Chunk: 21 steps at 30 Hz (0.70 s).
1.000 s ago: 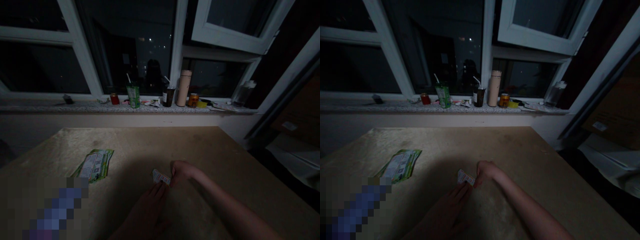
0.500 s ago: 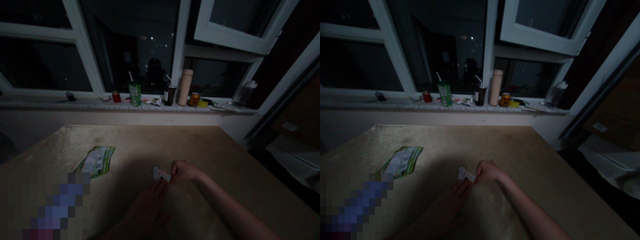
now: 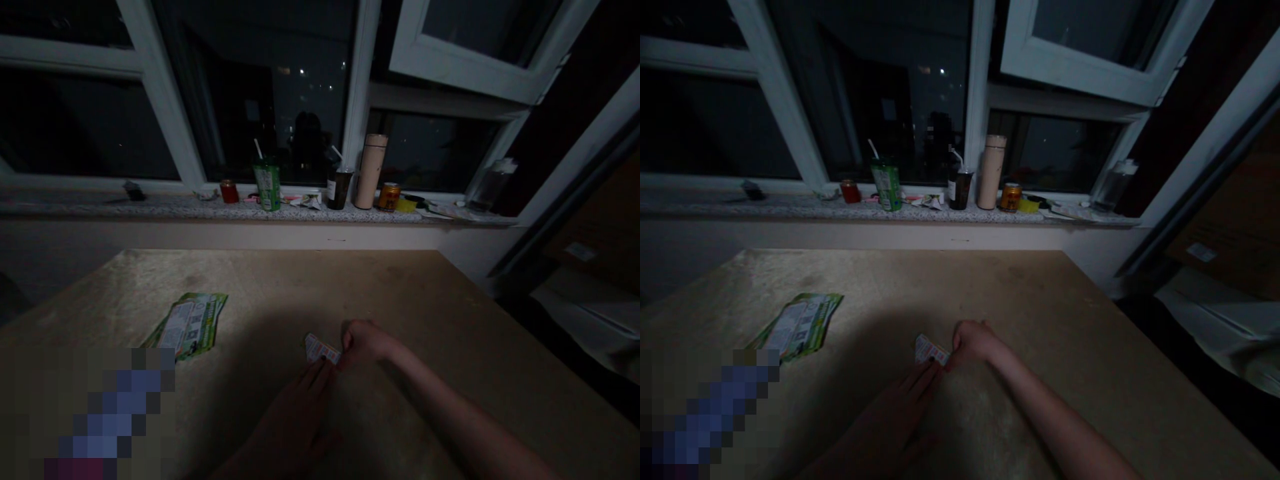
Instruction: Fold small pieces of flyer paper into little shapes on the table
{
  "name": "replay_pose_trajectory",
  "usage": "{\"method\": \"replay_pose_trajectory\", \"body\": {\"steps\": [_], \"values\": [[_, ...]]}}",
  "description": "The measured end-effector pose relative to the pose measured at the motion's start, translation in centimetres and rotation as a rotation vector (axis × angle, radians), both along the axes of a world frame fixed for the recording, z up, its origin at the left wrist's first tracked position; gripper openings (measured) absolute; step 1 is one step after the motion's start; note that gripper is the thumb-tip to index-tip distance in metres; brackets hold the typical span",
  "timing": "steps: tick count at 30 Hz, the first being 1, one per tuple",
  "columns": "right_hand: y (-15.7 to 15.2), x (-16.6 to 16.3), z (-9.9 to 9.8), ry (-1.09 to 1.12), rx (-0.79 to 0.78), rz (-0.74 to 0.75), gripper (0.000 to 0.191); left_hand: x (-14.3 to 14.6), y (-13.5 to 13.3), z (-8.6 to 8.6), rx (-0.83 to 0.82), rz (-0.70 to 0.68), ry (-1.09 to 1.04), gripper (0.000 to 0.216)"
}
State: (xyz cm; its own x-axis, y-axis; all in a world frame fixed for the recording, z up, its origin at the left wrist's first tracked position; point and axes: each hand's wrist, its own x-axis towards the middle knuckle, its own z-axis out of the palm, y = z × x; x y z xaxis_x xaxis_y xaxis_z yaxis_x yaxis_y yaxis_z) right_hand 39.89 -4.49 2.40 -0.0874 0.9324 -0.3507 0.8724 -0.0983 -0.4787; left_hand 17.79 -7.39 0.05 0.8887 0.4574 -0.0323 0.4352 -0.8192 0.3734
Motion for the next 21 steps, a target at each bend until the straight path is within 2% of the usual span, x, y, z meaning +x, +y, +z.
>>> {"method": "replay_pose_trajectory", "body": {"steps": [3, 7, 9, 12, 15, 16, 17, 18, 21], "values": [[0.1, 0.1, 0.2, -0.001, -0.002, -0.014, 0.022, 0.0, 0.0, 0.1, -0.002, 0.011, 0.016, 0.079], [-0.4, 0.9, -0.2, 0.06, 0.027, 0.047, 0.025, 0.0, 0.1, 0.3, -0.01, 0.007, 0.012, 0.079], [-0.7, 1.3, -0.7, 0.087, 0.04, 0.075, 0.033, 0.0, 0.1, 0.7, -0.012, -0.008, 0.015, 0.076], [-1.3, 1.0, -1.5, 0.102, 0.175, 0.016, 0.036, 0.0, 0.2, 1.1, -0.012, -0.026, 0.001, 0.075], [-2.1, 0.0, -1.9, 0.058, 0.304, -0.038, 0.027, -0.2, 0.5, 1.0, 0.002, -0.036, -0.027, 0.072], [-2.5, -0.3, -1.8, 0.052, 0.404, -0.026, 0.022, -0.3, 0.6, 0.8, 0.013, -0.046, -0.036, 0.07], [-3.0, -0.6, -1.7, 0.057, 0.499, 0.024, 0.018, -0.4, 0.7, 0.6, 0.028, -0.059, -0.046, 0.069], [-3.4, -0.7, -1.6, 0.063, 0.559, 0.116, 0.024, -0.5, 0.8, 0.5, 0.046, -0.078, -0.054, 0.069], [-4.5, -0.7, -1.3, 0.015, 0.537, 0.367, 0.042, -1.0, 1.3, 0.6, 0.107, -0.131, -0.07, 0.068]]}}
